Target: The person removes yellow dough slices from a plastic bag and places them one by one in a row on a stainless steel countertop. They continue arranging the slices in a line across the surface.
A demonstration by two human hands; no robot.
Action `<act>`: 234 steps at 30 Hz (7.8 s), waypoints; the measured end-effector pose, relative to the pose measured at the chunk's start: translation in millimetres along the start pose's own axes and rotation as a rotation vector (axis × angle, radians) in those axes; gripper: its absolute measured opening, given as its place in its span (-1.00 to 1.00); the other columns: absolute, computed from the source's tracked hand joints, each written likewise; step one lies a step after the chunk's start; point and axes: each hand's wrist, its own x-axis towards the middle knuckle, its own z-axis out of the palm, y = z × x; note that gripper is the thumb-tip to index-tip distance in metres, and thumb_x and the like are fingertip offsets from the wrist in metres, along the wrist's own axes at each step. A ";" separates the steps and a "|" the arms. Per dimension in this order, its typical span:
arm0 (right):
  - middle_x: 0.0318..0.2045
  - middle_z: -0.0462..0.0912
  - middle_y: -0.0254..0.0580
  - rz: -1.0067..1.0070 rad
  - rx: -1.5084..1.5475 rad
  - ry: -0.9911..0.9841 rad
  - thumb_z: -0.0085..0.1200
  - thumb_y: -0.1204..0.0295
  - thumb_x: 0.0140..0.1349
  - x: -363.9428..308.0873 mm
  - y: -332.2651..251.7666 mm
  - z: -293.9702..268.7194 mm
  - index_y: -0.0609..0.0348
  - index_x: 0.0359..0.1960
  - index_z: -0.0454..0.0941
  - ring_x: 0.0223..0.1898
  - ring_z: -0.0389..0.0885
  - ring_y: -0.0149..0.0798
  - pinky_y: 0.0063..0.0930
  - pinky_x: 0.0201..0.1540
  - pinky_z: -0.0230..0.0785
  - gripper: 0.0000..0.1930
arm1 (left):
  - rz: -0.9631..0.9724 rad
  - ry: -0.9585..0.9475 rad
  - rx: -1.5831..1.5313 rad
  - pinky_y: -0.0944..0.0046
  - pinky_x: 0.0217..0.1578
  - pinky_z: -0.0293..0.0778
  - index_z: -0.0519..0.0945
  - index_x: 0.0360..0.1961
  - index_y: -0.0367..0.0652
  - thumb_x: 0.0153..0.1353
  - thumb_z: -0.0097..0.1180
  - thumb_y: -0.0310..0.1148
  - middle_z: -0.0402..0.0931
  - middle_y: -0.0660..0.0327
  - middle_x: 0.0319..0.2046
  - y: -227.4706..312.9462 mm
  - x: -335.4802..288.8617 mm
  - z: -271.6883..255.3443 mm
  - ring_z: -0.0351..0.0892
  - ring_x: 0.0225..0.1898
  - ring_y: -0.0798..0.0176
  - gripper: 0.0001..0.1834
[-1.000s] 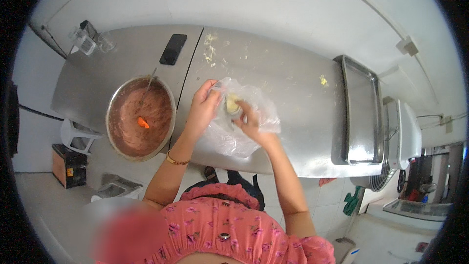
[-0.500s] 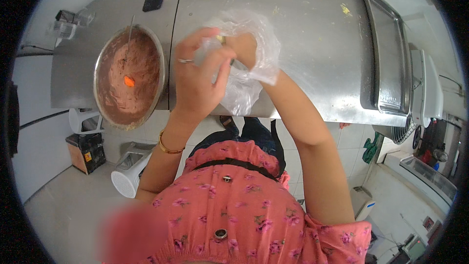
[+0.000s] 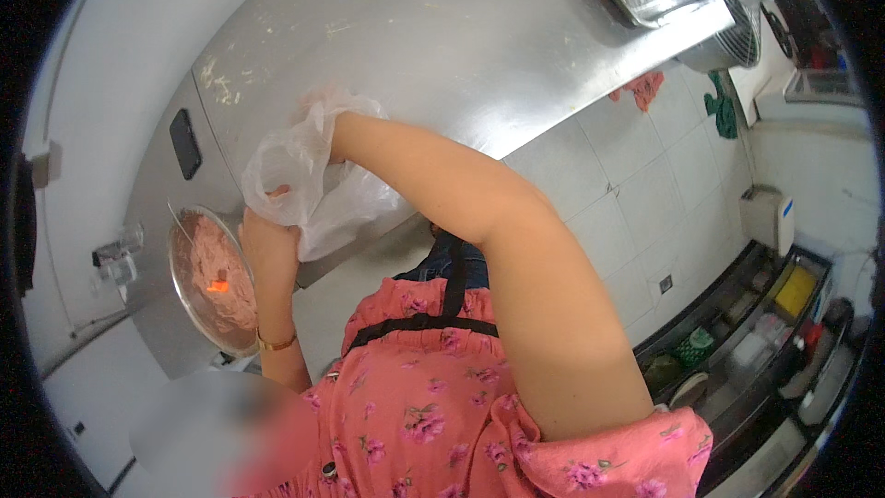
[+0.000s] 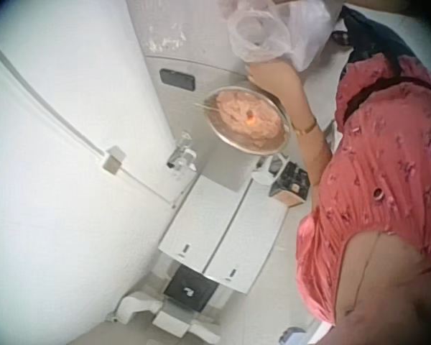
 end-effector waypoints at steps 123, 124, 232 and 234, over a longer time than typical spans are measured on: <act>-0.13 0.48 -0.24 1.082 1.519 1.259 0.15 0.48 -0.01 -1442.4 368.2 -625.2 0.18 -0.01 0.34 -0.06 0.43 -0.33 -0.39 0.03 0.27 -0.54 | -0.504 -1.512 -2.103 0.09 0.04 0.38 0.37 0.07 -0.25 0.22 -0.13 -0.27 0.45 0.06 0.00 1459.8 -205.3 344.2 0.48 -0.01 0.12 -0.57; -0.18 0.49 -0.26 0.991 1.437 1.212 0.12 0.51 -0.02 -1444.0 373.1 -627.6 0.17 -0.06 0.36 -0.10 0.44 -0.35 -0.41 -0.01 0.29 -0.58 | -0.505 -1.531 -2.101 0.09 0.04 0.38 0.36 0.08 -0.25 0.22 -0.13 -0.27 0.45 0.06 0.00 1462.5 -206.5 342.6 0.47 -0.01 0.12 -0.57; 0.02 0.44 -0.19 0.915 1.618 1.057 0.15 0.36 0.02 -1228.7 426.2 -636.3 0.24 0.14 0.24 0.04 0.43 -0.22 -0.30 0.08 0.29 -0.39 | -0.058 -0.610 -1.902 0.29 -0.06 0.47 0.13 0.24 -0.05 0.14 0.07 -0.53 0.32 0.24 0.05 1335.7 -97.4 252.6 0.41 0.03 0.29 -0.35; -0.01 0.45 -0.14 0.975 1.516 1.098 0.12 0.49 -0.01 -1225.5 430.9 -639.2 0.29 0.10 0.25 0.00 0.46 -0.22 -0.32 0.05 0.33 -0.42 | 0.045 -0.529 -1.735 0.33 -0.04 0.44 0.15 0.22 -0.11 0.09 0.14 -0.52 0.32 0.23 0.04 1335.9 -95.3 258.4 0.40 0.02 0.30 -0.33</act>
